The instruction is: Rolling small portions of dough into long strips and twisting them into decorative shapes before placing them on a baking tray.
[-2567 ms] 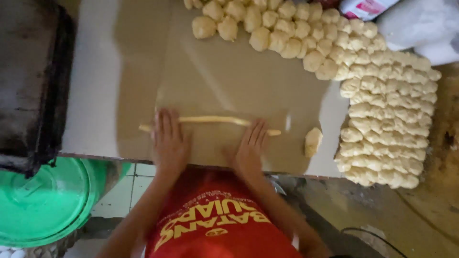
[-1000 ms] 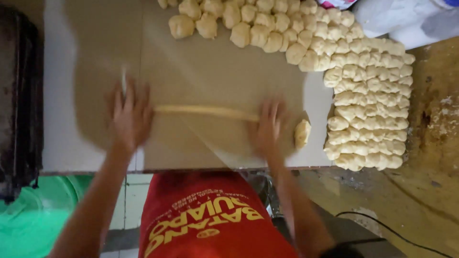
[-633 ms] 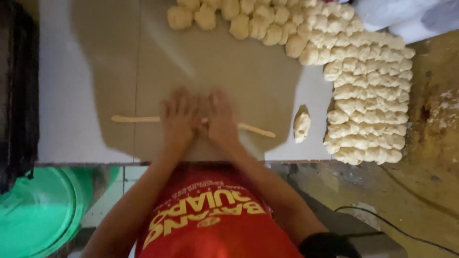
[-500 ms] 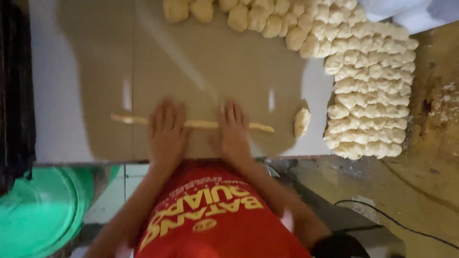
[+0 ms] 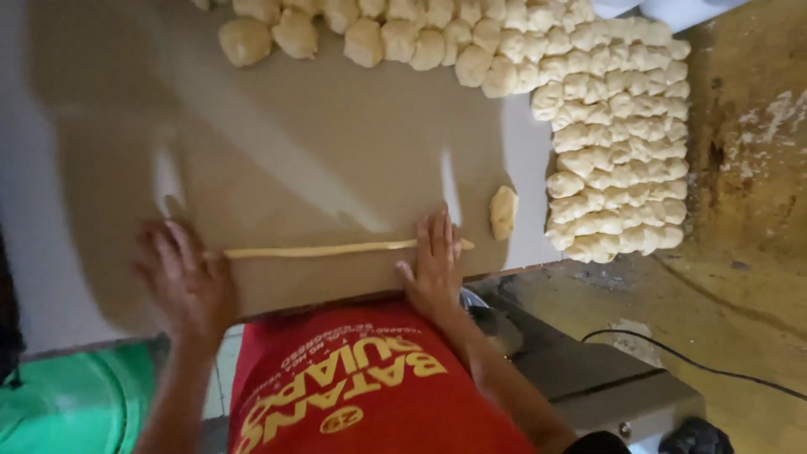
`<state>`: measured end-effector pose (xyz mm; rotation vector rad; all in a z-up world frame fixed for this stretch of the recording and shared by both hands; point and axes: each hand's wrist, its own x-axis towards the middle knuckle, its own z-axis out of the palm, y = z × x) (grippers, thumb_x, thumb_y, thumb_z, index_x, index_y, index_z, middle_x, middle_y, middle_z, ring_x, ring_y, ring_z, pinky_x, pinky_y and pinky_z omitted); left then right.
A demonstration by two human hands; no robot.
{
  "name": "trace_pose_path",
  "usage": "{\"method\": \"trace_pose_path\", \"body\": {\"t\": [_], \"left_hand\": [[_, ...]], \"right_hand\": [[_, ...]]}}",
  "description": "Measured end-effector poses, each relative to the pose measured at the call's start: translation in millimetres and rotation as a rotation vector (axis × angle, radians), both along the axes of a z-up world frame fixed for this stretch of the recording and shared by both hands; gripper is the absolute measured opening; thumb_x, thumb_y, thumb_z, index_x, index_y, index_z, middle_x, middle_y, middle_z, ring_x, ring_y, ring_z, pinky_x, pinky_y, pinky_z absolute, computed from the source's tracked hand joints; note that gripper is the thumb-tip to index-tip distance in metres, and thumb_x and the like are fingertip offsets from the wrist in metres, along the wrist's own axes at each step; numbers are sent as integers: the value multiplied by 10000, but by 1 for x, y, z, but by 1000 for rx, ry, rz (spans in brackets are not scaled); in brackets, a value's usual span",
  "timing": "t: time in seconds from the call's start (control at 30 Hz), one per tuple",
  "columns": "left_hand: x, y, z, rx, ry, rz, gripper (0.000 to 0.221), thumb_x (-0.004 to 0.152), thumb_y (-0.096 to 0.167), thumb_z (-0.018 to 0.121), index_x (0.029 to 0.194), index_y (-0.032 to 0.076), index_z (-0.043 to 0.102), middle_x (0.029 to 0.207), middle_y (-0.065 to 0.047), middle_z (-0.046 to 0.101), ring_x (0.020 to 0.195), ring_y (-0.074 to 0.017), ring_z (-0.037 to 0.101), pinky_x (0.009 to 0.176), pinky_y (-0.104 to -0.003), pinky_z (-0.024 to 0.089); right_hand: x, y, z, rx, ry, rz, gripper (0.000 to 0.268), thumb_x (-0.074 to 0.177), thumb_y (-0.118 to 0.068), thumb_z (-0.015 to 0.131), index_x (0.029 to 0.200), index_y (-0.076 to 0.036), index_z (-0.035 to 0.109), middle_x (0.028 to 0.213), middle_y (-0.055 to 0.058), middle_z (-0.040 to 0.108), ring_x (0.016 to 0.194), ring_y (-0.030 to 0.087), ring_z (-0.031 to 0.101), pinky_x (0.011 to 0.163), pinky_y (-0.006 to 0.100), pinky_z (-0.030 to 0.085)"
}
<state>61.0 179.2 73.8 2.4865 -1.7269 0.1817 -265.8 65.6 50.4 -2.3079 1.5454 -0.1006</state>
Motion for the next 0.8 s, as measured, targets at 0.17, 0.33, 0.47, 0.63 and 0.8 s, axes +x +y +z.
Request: {"method": "trace_pose_path", "body": {"t": [0.17, 0.33, 0.47, 0.63, 0.8], "left_hand": [[64, -67, -4, -90, 354, 9, 688, 1103, 321, 309, 1518, -221, 395, 1558, -383, 232, 1404, -470, 36, 1119, -638, 69], [39, -17, 12, -195, 168, -6, 591, 1138, 293, 308, 1462, -168, 487, 1421, -463, 414, 1345, -562, 280, 1075, -648, 270], [8, 35, 14, -204, 213, 13, 559, 1113, 291, 263, 1457, -143, 340, 1382, -484, 438, 1324, -617, 355, 1147, -633, 264], [64, -26, -22, -257, 125, 40, 678, 1146, 342, 281, 1459, -226, 475, 1466, -438, 313, 1368, -547, 223, 1105, -637, 250], [39, 8, 0, -20, 201, 201, 693, 1119, 424, 208, 1538, -103, 370, 1528, -389, 315, 1423, -483, 168, 1128, -578, 168]], "right_hand": [[-1, -157, -46, -309, 172, 29, 733, 1079, -446, 412, 1569, -19, 74, 1643, 180, 112, 1528, 347, 139, 1210, 548, 215], [-14, -89, -8, -277, 159, -48, 790, 1016, -488, 457, 1554, -21, 115, 1605, 236, 181, 1497, 384, 186, 1213, 537, 172], [-18, 0, 8, -398, 84, -111, 835, 943, -648, 432, 1520, -55, 318, 1579, 250, 266, 1479, 441, 214, 1197, 594, 187], [7, -125, 12, -222, 279, -171, 851, 948, -664, 368, 1539, -56, 293, 1582, 224, 159, 1473, 378, 8, 1176, 571, -18], [-8, -80, 12, -543, 234, -99, 707, 1009, -560, 456, 1442, -1, 476, 1493, 248, 417, 1428, 406, 282, 1100, 561, 333]]}}
